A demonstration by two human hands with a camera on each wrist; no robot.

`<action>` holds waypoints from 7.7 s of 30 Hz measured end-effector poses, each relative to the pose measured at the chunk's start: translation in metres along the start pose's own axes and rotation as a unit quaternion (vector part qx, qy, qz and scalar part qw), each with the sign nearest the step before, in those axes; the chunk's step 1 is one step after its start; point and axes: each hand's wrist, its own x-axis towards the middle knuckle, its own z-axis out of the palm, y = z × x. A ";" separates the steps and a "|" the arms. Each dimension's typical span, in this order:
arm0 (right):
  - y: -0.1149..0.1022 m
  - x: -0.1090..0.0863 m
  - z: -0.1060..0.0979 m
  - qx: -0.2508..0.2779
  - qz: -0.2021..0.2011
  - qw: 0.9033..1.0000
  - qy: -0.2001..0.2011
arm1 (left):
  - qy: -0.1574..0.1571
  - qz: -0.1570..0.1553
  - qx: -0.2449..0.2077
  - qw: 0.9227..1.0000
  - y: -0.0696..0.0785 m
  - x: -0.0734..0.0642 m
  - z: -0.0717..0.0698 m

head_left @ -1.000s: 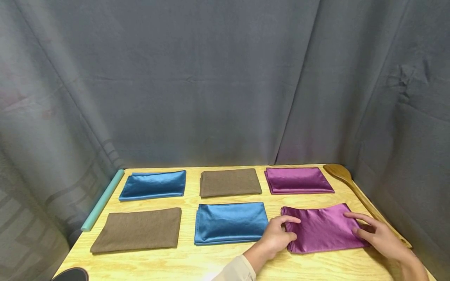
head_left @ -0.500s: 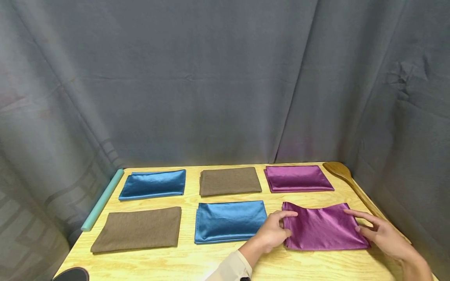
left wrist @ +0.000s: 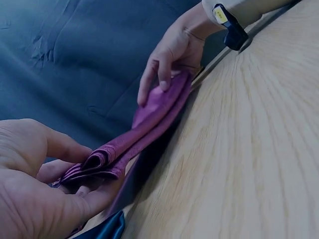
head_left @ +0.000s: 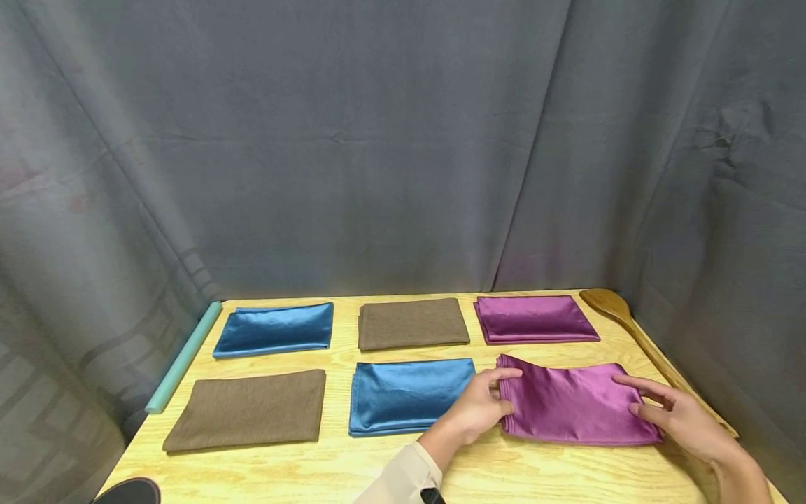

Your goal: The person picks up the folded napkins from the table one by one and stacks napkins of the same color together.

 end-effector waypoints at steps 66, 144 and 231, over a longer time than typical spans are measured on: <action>-0.007 0.158 -0.009 0.306 0.095 0.934 0.160 | 0.116 0.023 -0.008 0.993 0.026 0.133 -0.046; -0.013 0.168 0.013 0.067 0.115 0.956 0.260 | 0.128 0.094 0.131 0.978 0.053 0.086 -0.072; -0.119 0.094 0.181 0.214 0.071 0.966 -0.128 | 0.137 -0.033 0.086 0.986 0.013 -0.111 -0.196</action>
